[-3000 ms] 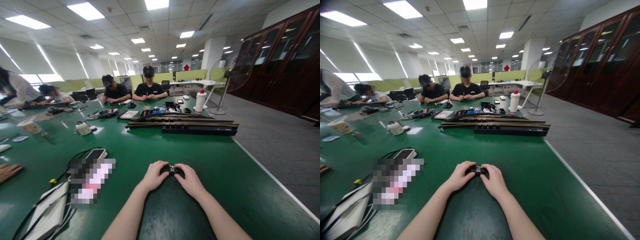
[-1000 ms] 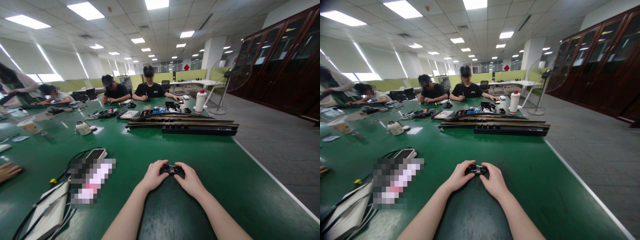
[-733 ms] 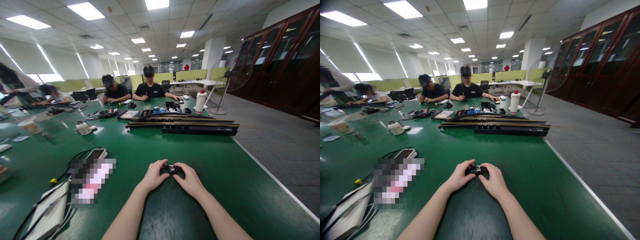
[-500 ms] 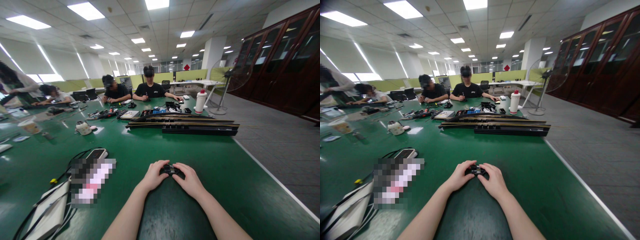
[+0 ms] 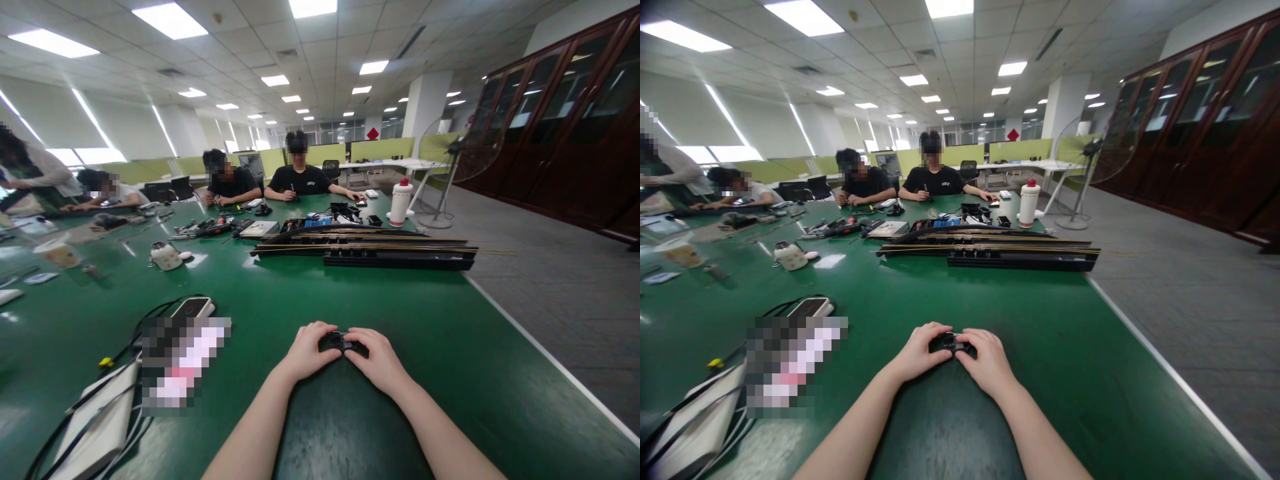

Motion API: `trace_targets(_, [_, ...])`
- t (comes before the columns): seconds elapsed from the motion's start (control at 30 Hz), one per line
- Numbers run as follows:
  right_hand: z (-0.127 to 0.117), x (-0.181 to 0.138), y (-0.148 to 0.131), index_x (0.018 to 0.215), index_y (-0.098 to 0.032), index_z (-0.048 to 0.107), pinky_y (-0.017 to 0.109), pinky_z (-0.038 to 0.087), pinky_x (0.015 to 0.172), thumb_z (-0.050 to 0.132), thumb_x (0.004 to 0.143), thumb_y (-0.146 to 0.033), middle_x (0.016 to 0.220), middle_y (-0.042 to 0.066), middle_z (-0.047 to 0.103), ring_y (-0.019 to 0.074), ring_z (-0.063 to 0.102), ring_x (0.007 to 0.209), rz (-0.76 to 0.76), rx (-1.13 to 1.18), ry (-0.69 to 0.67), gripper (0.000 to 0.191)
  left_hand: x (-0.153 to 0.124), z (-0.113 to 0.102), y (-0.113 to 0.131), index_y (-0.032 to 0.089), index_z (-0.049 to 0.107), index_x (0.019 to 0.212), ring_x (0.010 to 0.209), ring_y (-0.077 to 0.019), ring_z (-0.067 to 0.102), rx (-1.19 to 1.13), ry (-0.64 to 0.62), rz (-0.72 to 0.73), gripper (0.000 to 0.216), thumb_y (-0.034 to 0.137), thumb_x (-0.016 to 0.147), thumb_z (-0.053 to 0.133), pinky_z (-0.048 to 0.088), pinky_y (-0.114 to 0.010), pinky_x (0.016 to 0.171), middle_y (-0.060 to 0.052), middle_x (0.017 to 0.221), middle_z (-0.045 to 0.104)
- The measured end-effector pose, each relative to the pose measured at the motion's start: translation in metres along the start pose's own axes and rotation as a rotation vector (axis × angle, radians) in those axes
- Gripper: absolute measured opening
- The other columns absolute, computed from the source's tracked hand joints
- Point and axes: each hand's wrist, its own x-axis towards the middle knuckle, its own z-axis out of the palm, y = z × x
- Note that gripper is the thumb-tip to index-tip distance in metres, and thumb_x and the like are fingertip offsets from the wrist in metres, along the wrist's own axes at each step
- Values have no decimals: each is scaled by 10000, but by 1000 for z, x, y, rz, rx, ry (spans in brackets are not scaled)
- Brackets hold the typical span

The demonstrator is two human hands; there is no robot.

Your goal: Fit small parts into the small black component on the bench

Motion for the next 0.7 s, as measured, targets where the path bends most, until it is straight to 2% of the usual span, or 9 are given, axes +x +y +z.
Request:
trace_targets(0.17, [-2, 0, -2, 956, -266, 696, 452, 362, 997, 639, 734, -244, 1137, 57, 666, 239, 565, 1112, 2, 3, -6, 231, 0, 1, -2, 244, 569, 1176, 1043, -242, 539, 5, -1, 1, 487, 336, 721, 715, 387, -377, 927, -42, 1106, 627])
trace_targets(0.3, [-2, 0, -1, 936, -269, 700, 458, 370, 995, 645, 730, -244, 1119, 52, 675, 241, 575, 1100, -1, 20, 5, 215, 0, 1, -2, 250, 591, 1139, 1015, -236, 549, 15, -5, -4, 430, 318, 730, 705, 393, -371, 912, -32, 1070, 646])
trace_targets(0.47, [-1, 2, 2, 942, -246, 698, 427, 398, 992, 628, 737, -251, 1093, 59, 684, 230, 593, 1073, 12, 161, 69, 216, 0, 0, 0, 252, 587, 1147, 1035, -242, 542, 12, -3, -5, 412, 311, 750, 680, 386, -382, 928, -36, 1095, 636])
trace_targets(0.7, [-4, 3, 4, 960, -212, 688, 416, 438, 955, 623, 732, -313, 1027, 64, 704, 234, 628, 996, 120, 329, 107, 258, 0, 1, -2, 251, 570, 1175, 1055, -237, 532, 5, 10, 5, 410, 281, 773, 647, 383, -383, 938, -40, 1121, 618])
